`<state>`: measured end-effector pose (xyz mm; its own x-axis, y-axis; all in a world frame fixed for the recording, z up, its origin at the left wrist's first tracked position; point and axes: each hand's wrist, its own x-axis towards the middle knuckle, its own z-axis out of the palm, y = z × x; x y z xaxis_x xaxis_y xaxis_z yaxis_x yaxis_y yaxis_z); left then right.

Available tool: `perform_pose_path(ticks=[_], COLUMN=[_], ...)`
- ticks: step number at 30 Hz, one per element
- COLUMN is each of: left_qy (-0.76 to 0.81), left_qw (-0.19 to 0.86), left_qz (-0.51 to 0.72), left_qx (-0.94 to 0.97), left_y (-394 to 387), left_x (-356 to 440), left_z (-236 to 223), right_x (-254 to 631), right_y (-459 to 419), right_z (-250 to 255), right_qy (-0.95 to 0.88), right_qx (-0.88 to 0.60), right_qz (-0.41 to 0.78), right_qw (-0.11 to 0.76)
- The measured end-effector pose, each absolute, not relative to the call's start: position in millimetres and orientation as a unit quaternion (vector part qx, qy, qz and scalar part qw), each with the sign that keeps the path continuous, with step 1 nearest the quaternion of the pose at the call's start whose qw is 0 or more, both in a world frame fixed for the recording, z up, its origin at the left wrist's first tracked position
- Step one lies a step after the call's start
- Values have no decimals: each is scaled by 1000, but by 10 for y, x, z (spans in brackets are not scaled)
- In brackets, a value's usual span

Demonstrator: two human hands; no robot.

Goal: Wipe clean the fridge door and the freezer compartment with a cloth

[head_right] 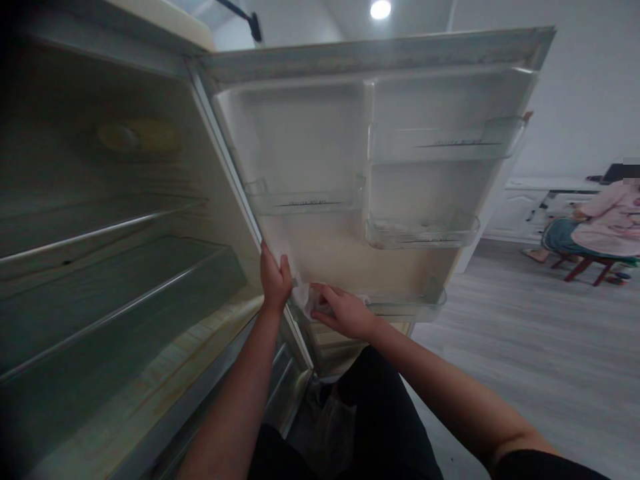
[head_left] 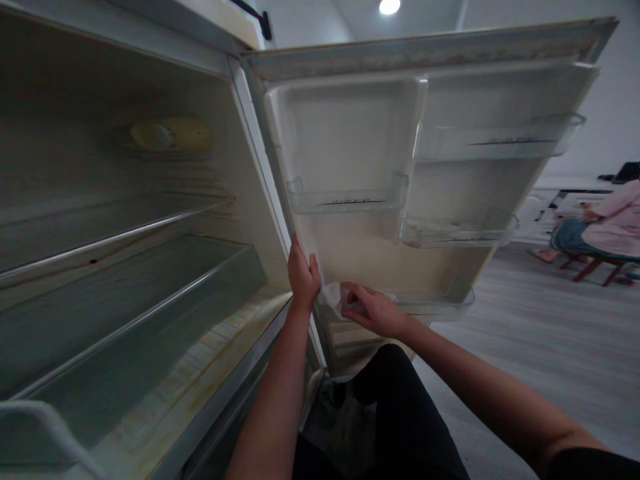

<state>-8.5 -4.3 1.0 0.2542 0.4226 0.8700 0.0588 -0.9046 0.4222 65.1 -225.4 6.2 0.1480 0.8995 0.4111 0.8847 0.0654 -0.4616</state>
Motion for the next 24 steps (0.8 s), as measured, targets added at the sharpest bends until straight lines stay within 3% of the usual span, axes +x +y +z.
perform_pose_path(ticks=[7, 15, 19, 24], left_qy=[143, 144, 145, 145], left_qw=[152, 170, 165, 165], left_qz=[593, 591, 596, 599], left_qx=[778, 775, 772, 770], left_y=[-37, -39, -52, -61], left_x=[-98, -123, -127, -121], left_z=[12, 27, 27, 21], right_x=[771, 858, 527, 140], right_y=[-1917, -1897, -2059, -2231], right_z=[233, 749, 576, 116], right_qy=[-630, -596, -684, -784], right_qx=[-725, -744, -635, -536], right_qz=[83, -182, -279, -263], right_qw=[265, 240, 226, 169])
